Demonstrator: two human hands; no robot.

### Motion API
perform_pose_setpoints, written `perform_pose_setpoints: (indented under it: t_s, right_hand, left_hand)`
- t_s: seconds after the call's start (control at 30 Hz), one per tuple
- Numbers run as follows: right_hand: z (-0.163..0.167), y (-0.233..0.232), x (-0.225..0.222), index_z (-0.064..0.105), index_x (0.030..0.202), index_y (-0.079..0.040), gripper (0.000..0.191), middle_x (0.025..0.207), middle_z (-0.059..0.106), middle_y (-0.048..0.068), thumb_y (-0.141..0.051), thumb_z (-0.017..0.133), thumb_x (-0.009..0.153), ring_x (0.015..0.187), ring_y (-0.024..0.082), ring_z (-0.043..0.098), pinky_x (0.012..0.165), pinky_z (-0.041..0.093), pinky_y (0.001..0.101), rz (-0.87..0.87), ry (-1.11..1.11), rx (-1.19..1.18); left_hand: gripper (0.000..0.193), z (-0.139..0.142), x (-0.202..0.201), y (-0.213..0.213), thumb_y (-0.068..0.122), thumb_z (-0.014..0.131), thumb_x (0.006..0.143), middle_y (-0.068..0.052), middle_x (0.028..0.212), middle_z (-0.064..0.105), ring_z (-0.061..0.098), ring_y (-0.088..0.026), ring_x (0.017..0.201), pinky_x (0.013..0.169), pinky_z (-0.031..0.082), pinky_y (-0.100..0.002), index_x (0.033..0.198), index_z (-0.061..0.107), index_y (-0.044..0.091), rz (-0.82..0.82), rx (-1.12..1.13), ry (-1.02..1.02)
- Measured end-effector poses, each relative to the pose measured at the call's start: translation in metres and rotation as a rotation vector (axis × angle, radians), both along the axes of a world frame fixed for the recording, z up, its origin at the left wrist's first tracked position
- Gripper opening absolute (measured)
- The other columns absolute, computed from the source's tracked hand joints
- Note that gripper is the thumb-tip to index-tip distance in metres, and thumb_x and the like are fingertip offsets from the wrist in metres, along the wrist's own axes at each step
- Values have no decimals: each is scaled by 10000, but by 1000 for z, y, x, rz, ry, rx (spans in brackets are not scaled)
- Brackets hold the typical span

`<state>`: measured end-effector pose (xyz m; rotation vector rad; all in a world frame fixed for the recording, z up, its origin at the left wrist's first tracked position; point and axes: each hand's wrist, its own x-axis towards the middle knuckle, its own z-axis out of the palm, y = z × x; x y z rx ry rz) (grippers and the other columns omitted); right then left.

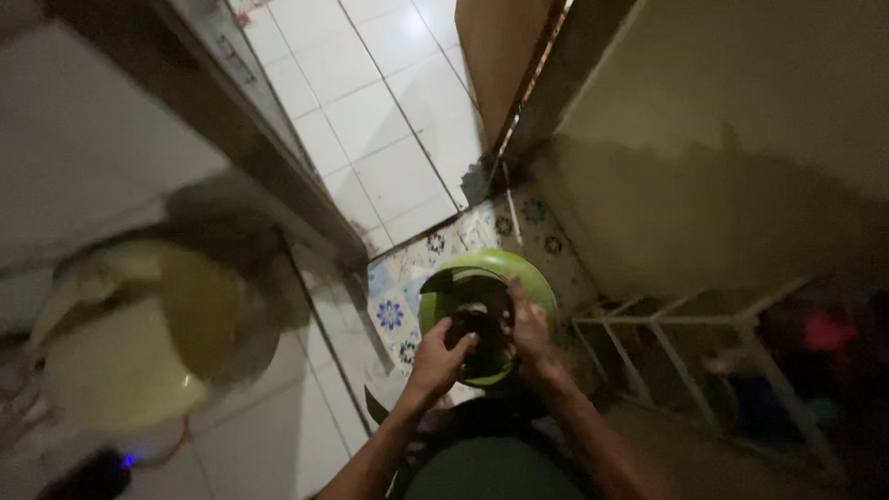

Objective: The person removes a gas cylinder from a storage area, carries it to a workbench, and uses a screwdriver to adjust a valve or fitting on the cylinder. The person then returns the cylinder to the storage area.

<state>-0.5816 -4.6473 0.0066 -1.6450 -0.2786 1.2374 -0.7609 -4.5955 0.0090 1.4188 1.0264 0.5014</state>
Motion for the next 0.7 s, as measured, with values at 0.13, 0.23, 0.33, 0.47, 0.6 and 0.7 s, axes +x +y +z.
perform_pose_setpoints:
  t_s: [0.13, 0.23, 0.33, 0.47, 0.6, 0.7]
  right_hand:
    - [3, 113, 44, 748, 825, 3, 722, 628, 633, 45, -640, 458, 980, 481, 145, 524, 431, 443, 339, 100, -56, -45]
    - [8, 201, 77, 734, 1076, -14, 690, 690, 641, 44, -625, 429, 976, 548, 136, 520, 480, 464, 315, 268, -172, 258]
    - [14, 297, 106, 763, 1012, 39, 681, 720, 658, 71, -580, 480, 988, 593, 163, 539, 531, 458, 330, 255, -40, -40]
    - [11, 428, 136, 747, 965, 51, 644, 744, 675, 39, -546, 508, 994, 643, 121, 558, 567, 478, 320, 291, -50, 63]
    - [-4, 565, 163, 707, 880, 18, 601, 686, 581, 18, -540, 521, 1007, 597, 127, 492, 521, 431, 331, 262, -12, 89]
    - [3, 657, 174, 703, 865, -22, 575, 664, 546, -14, -542, 512, 1019, 573, 102, 449, 488, 384, 311, 240, -58, 114]
  left_hand:
    - [338, -16, 53, 92, 217, 697, 897, -179, 1006, 773, 744, -254, 878, 775, 579, -365, 1115, 677, -41, 93, 4, 19]
    - [319, -24, 92, 159, 183, 708, 849, -193, 973, 764, 737, -271, 850, 759, 577, -379, 1094, 687, -20, 217, 37, 124]
    - [307, -27, 129, 242, 164, 737, 821, -200, 955, 760, 738, -283, 862, 760, 576, -387, 1075, 709, -6, 365, 139, 197]
    - [273, -29, 163, 357, 159, 721, 828, -173, 926, 789, 768, -271, 828, 744, 594, -381, 1051, 734, 1, 463, 123, 156]
    - [346, -33, 186, 495, 176, 738, 858, -176, 997, 771, 763, -236, 873, 773, 608, -365, 1133, 692, -29, 440, 177, 125]
    - [303, -23, 198, 603, 194, 701, 870, -185, 936, 790, 768, -248, 787, 729, 611, -377, 1094, 720, -9, 338, 29, 297]
